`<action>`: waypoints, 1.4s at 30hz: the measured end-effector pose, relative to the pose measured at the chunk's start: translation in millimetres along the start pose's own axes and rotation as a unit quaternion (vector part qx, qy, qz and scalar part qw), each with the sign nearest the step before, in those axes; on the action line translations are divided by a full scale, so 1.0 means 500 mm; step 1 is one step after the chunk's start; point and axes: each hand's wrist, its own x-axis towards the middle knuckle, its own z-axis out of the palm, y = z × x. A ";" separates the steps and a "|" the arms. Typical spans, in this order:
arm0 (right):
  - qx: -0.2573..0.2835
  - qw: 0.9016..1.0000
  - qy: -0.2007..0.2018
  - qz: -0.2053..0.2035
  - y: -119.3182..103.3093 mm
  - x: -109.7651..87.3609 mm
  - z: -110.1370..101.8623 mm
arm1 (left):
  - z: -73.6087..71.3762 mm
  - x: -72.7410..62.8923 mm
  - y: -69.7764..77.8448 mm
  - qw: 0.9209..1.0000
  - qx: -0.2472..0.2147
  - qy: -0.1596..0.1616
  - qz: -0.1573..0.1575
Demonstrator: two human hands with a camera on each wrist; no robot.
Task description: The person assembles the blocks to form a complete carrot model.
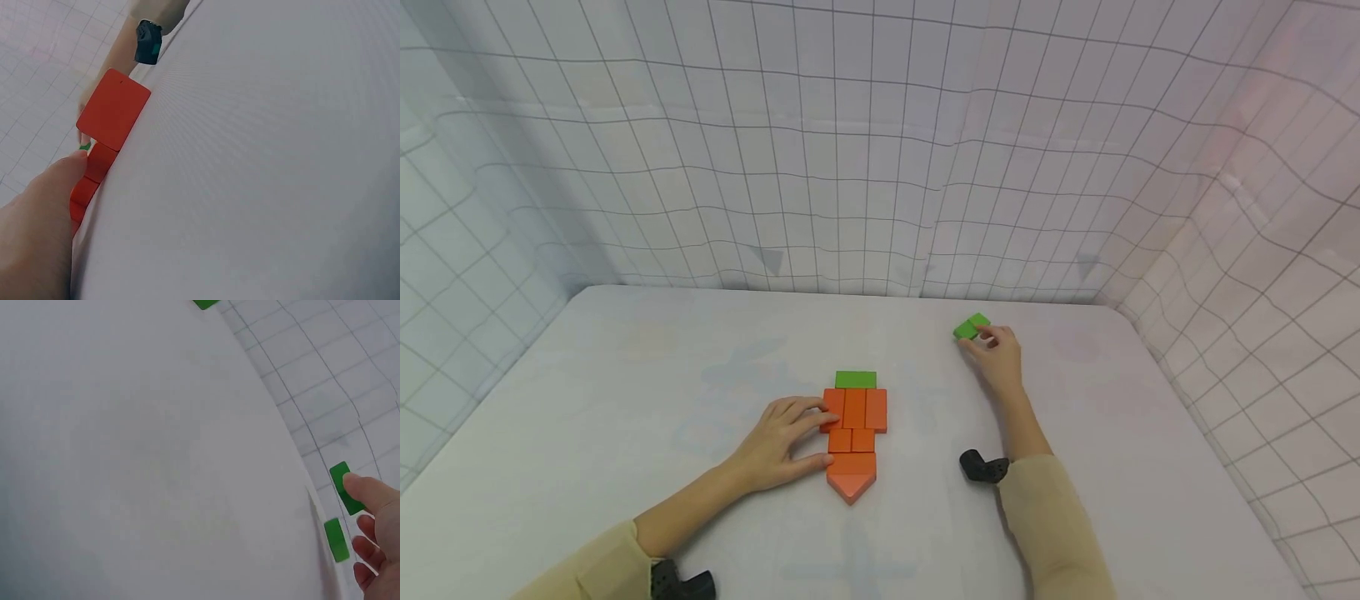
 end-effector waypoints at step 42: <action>-0.006 0.933 -0.317 -0.169 -0.107 -0.015 0.113 | 0.001 0.000 -0.004 1.000 0.004 0.007 0.008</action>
